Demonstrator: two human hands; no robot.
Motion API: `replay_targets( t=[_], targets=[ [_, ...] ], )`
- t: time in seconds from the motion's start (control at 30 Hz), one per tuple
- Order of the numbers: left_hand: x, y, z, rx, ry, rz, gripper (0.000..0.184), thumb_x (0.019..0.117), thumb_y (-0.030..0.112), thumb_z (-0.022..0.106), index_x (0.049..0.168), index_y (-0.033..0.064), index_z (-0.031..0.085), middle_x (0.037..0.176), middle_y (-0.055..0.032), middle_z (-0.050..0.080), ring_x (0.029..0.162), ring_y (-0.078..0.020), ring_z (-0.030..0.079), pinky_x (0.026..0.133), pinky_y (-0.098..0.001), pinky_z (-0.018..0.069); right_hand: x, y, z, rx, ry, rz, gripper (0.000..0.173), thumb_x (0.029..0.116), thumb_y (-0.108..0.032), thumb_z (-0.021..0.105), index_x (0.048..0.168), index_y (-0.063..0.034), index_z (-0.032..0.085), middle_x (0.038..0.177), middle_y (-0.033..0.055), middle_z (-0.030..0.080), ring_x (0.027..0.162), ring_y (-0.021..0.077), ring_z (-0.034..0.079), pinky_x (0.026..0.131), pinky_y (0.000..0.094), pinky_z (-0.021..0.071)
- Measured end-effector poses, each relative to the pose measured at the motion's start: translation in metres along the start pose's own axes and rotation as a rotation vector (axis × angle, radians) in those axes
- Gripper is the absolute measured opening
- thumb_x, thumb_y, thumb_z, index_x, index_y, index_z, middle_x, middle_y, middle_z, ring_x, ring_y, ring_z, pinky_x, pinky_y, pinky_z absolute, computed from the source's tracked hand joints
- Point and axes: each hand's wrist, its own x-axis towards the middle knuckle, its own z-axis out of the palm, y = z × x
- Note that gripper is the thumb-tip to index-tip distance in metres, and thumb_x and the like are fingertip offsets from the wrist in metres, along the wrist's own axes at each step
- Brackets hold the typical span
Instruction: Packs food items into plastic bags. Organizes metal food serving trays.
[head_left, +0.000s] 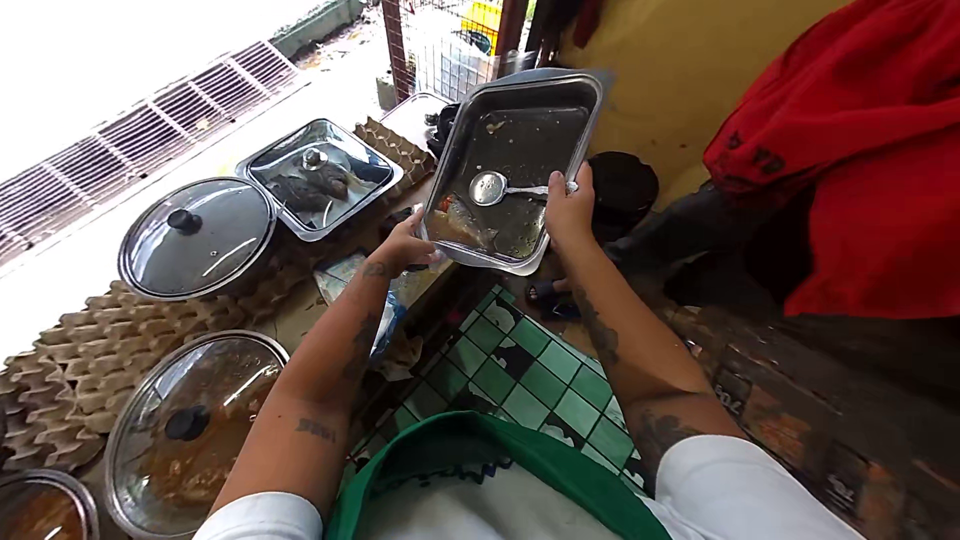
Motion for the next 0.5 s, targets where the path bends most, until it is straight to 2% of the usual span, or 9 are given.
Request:
replay_targets(
  t=[0.07,0.17,0.23,0.37,0.5],
  targets=[
    [0.005,-0.003,0.003,0.006,0.021,-0.008,0.104,0.0837,-0.017,0.065,0.166,0.0183,0.012,0.162,-0.0200,0.033,0.124,-0.0337,0.060,0.091,-0.0436,0.0585,0.004,0.003,0.004,-0.014,-0.002,-0.015,0.058,0.1092,-0.016,0.047,0.159,0.0039,0.025,0.159,0.0219,0.040,0.146,0.0220,0.044,0.120,0.0322,0.0354],
    [0.009,-0.006,0.004,0.016,0.036,0.003,0.108,0.0807,-0.018,0.065,0.166,0.0184,0.009,0.164,-0.0184,0.031,0.117,-0.0305,0.064,0.087,-0.0406,0.0602,0.003,0.003,0.011,-0.060,-0.004,-0.048,0.056,0.1084,-0.017,0.049,0.157,0.0027,0.031,0.151,0.0207,0.050,0.136,0.0212,0.053,0.114,0.0338,0.0416],
    [0.010,-0.007,0.005,0.028,0.045,0.011,0.108,0.0817,-0.016,0.066,0.166,0.0181,0.008,0.162,-0.0193,0.033,0.113,-0.0298,0.066,0.086,-0.0399,0.0602,0.000,-0.002,0.013,-0.094,-0.029,-0.063,0.056,0.1085,-0.018,0.049,0.158,0.0009,0.030,0.152,0.0199,0.050,0.138,0.0217,0.053,0.115,0.0358,0.0416],
    [0.008,-0.006,0.006,0.029,0.082,0.003,0.104,0.0829,-0.015,0.065,0.166,0.0179,0.012,0.157,-0.0219,0.039,0.101,-0.0281,0.068,0.081,-0.0379,0.0607,-0.007,-0.021,0.020,-0.246,-0.055,-0.072,0.059,0.1086,-0.023,0.050,0.162,-0.0067,0.029,0.143,0.0186,0.060,0.128,0.0276,0.062,0.108,0.0446,0.0482],
    [0.007,-0.009,0.007,-0.015,0.087,0.034,0.105,0.0812,-0.016,0.065,0.166,0.0198,0.015,0.148,-0.0220,0.049,0.095,-0.0271,0.069,0.078,-0.0379,0.0606,-0.012,-0.041,0.029,-0.394,-0.091,-0.168,0.061,0.1083,-0.027,0.050,0.163,-0.0102,0.028,0.138,0.0194,0.062,0.120,0.0313,0.065,0.103,0.0478,0.0507]
  ],
)
